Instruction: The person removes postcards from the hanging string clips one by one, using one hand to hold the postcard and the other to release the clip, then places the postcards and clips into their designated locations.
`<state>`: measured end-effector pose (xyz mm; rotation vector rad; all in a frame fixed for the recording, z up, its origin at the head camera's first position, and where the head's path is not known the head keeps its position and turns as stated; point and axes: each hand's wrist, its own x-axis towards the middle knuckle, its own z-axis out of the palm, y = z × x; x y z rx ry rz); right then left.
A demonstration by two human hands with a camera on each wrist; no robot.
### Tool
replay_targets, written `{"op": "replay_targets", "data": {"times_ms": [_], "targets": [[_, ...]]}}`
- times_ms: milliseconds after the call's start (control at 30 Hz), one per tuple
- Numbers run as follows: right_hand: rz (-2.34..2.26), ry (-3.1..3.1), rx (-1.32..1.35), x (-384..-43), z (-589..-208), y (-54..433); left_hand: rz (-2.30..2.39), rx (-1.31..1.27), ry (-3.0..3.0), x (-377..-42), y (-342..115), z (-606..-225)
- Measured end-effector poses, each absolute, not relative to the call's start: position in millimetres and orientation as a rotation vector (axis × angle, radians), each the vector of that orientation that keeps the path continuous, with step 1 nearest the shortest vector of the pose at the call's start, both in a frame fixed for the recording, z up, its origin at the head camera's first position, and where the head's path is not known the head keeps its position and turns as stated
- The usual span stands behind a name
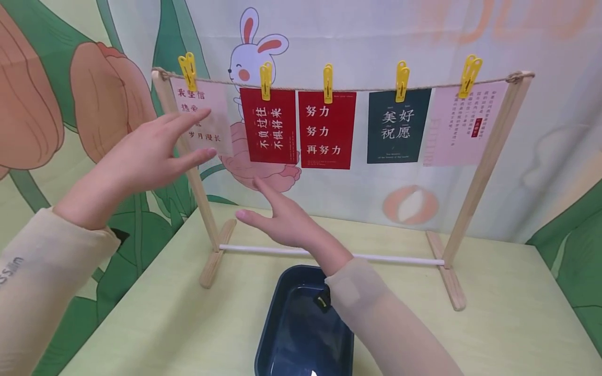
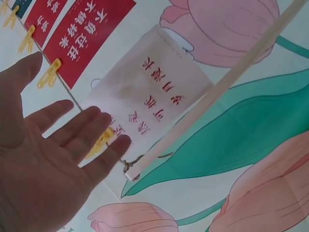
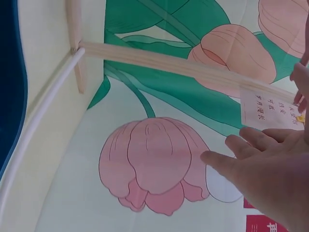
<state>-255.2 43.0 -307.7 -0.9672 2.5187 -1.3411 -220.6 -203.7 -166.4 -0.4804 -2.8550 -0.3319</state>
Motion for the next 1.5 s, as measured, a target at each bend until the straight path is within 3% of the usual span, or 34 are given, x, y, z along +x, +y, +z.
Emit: {"op": "replay_targets", "data": {"times_ms": [933, 1500], "targets": [[-2.005, 1.901, -0.681, -284, -300, -16, -0.258, -0.615, -2.516, -240, -204, -117], [-2.218, 1.599, -0.524, -301, -307, -29, -0.265, -0.489, -2.607, -269, -212, -93]]}}
